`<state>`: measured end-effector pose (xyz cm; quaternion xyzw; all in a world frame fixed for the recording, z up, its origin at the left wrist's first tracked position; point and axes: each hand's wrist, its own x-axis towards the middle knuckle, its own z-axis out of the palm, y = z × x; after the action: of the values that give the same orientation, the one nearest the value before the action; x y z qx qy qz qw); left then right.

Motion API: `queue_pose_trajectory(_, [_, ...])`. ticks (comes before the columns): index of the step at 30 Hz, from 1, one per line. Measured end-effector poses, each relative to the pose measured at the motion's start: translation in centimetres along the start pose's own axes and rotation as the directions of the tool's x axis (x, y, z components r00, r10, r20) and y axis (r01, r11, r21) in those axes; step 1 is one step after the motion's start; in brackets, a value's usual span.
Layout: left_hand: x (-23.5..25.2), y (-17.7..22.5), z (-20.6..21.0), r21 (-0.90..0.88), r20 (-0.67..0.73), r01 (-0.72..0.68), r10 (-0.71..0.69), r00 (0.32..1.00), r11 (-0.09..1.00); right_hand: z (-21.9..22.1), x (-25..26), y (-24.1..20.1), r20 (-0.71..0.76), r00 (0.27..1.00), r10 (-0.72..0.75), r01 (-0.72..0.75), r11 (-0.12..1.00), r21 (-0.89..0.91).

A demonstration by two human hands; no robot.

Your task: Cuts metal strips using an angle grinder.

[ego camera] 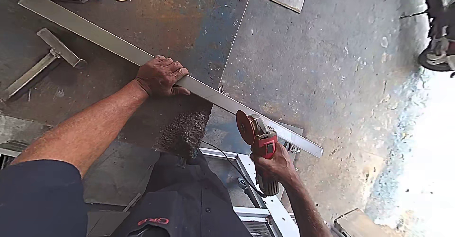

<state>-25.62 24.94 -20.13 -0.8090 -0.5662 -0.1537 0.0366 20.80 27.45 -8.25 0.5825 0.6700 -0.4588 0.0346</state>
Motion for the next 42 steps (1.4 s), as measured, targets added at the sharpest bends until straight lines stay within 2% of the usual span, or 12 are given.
queue_pose_trajectory(24, [-0.1, 0.2, -0.2, -0.023, 0.034, 0.062, -0.062, 0.998, 0.998, -0.2, 1.7, -0.5, 0.062, 0.998, 0.027, -0.020, 0.995, -0.098])
queue_pose_trajectory(42, [-0.1, 0.3, -0.2, -0.056, 0.017, 0.059, -0.058, 0.998, 0.997, -0.1, 2.1, -0.6, 0.077, 0.997, 0.004, 0.003, 0.996, -0.092])
